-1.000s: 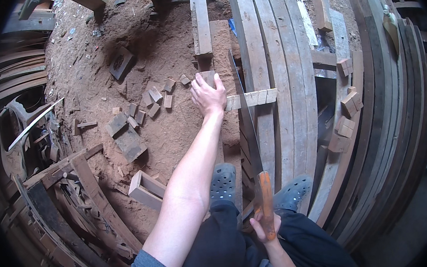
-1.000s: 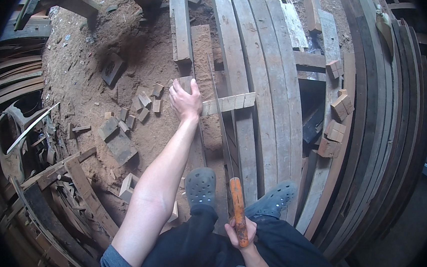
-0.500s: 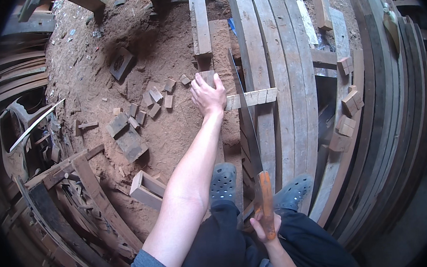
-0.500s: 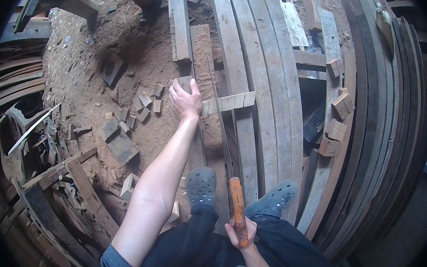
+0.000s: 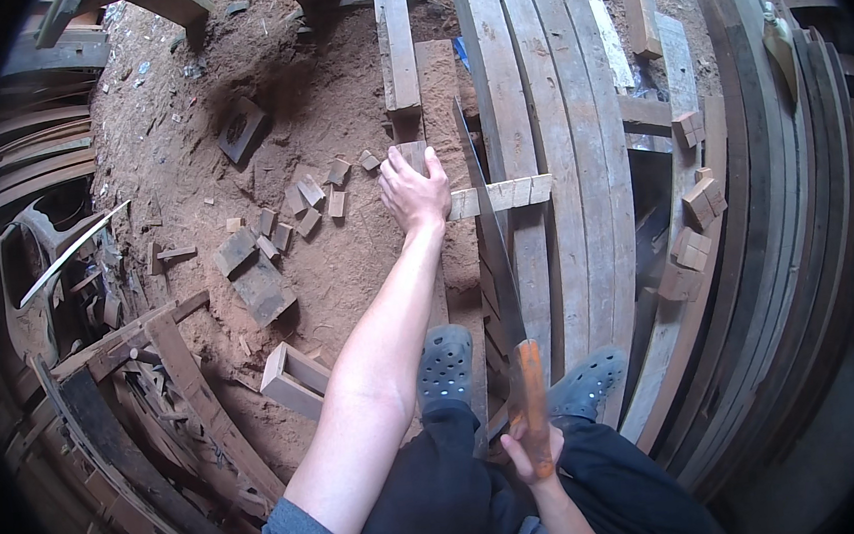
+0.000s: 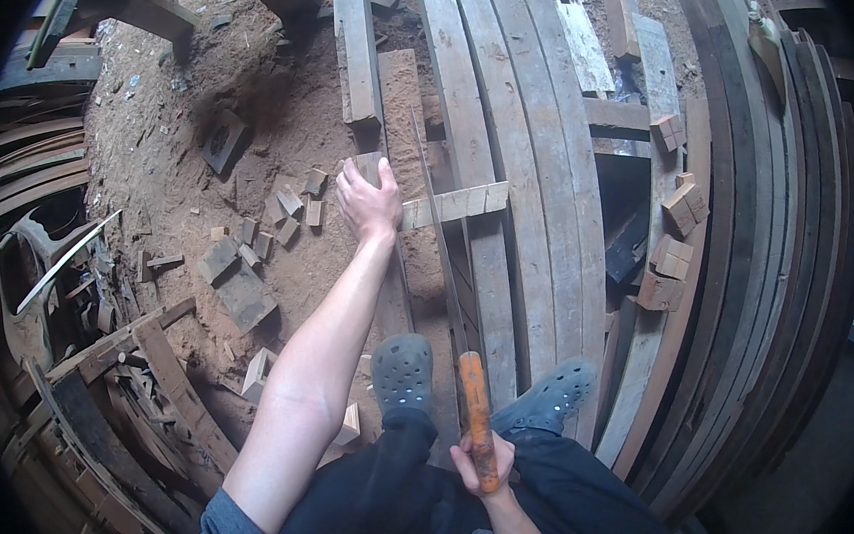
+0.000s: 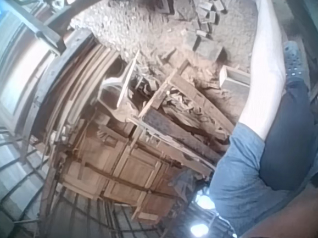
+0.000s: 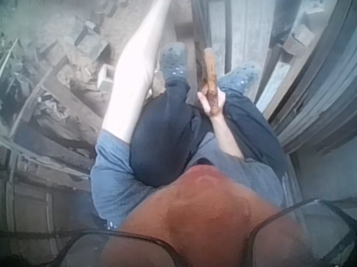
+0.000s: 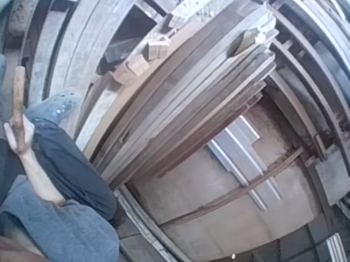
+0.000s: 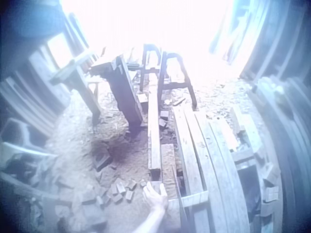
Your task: The person uses a hand saw to cut small wooden pieces on a cluttered outdoor work surface. They hold the wood with the left hand and saw with the right, then inspect and reposition the cut pieces.
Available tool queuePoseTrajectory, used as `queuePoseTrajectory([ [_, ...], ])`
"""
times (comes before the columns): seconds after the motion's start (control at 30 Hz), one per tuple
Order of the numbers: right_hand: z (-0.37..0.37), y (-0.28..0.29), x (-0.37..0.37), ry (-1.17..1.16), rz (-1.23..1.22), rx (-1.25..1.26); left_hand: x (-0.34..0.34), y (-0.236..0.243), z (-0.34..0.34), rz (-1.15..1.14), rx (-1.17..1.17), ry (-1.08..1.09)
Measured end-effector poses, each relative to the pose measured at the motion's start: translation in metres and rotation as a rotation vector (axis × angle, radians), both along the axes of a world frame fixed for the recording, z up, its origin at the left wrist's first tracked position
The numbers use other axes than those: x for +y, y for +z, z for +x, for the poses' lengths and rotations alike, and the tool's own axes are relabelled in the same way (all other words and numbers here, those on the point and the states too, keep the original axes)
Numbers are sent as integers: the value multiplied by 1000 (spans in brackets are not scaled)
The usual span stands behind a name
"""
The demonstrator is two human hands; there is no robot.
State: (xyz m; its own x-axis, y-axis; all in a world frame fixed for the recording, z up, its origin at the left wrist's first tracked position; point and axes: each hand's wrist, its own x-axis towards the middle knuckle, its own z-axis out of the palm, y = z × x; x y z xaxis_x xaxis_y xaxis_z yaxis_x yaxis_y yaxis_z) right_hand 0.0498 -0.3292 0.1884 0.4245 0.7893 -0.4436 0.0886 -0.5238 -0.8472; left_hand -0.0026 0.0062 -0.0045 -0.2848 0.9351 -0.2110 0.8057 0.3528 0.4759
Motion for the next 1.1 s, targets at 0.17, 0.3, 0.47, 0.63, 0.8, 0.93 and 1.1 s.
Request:
queuePoseTrajectory([
  [0.17, 0, 0, 0, 55, 35, -60, -1, 2, 1, 5, -13, 7],
  [0.3, 0, -2, -2, -9, 13, 2, 0, 2, 0, -5, 5, 2],
  [0.47, 4, -4, -6, -15, 36, -45, 0, 0, 0, -8, -5, 4],
  [0.63, 5, -6, -6, 110, 55, -40, 0, -1, 1, -11, -4, 4],
  [0.8, 7, -4, -5, -187, 26, 71, -1, -1, 1, -12, 10, 4],
  [0.93, 8, -4, -6, 132, 3, 7, 0, -1, 1, -26, 2, 4],
  [1.1, 12, 0, -2, -75, 38, 40, -3, 7, 2, -29, 100, -25],
])
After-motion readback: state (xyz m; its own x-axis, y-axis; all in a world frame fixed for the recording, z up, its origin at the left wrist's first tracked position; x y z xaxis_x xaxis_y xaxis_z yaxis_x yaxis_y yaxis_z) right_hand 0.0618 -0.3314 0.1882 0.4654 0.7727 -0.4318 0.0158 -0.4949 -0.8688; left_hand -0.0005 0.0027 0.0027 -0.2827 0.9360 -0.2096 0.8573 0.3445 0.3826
